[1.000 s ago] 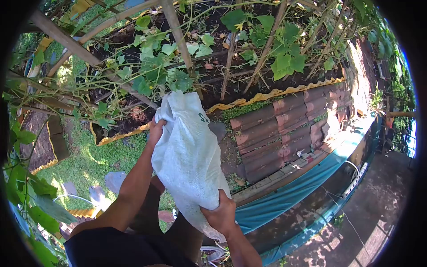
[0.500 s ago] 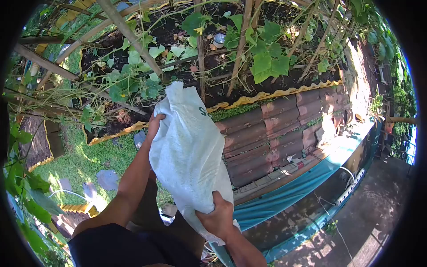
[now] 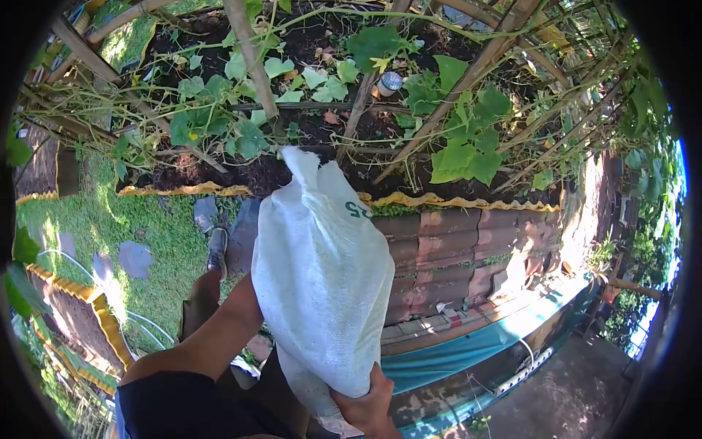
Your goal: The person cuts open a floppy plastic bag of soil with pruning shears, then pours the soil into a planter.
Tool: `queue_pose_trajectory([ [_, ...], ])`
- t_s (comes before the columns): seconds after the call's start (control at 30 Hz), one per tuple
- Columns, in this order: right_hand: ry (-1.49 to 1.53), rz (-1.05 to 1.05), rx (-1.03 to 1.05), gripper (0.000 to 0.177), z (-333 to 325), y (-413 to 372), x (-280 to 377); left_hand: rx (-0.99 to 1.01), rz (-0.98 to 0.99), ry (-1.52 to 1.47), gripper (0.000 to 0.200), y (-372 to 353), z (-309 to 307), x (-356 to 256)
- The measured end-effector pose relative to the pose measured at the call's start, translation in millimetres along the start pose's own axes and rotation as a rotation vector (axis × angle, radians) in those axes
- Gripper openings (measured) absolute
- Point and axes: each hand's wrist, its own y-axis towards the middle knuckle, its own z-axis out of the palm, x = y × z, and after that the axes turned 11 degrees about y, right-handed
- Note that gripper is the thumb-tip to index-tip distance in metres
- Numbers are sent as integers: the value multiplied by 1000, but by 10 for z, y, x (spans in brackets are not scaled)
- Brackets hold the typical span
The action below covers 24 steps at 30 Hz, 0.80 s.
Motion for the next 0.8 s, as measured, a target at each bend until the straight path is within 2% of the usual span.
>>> queue_pose_trajectory([
  [0.1,177,32,-77,57,-25,-15,-38,-2,1,70,48,-4,225,78],
  [0.3,252,41,-240,55,-223,-67,-64,-2,7,162,48,17,396,33],
  [0.4,347,107,-251,63,-381,-47,-142,-2,-2,176,48,-50,382,54],
  [0.63,301,48,-165,54,-211,88,-231,0,-19,197,48,21,353,169],
  [0.8,327,182,-149,51,-264,268,-922,10,-21,214,48,173,366,150],
])
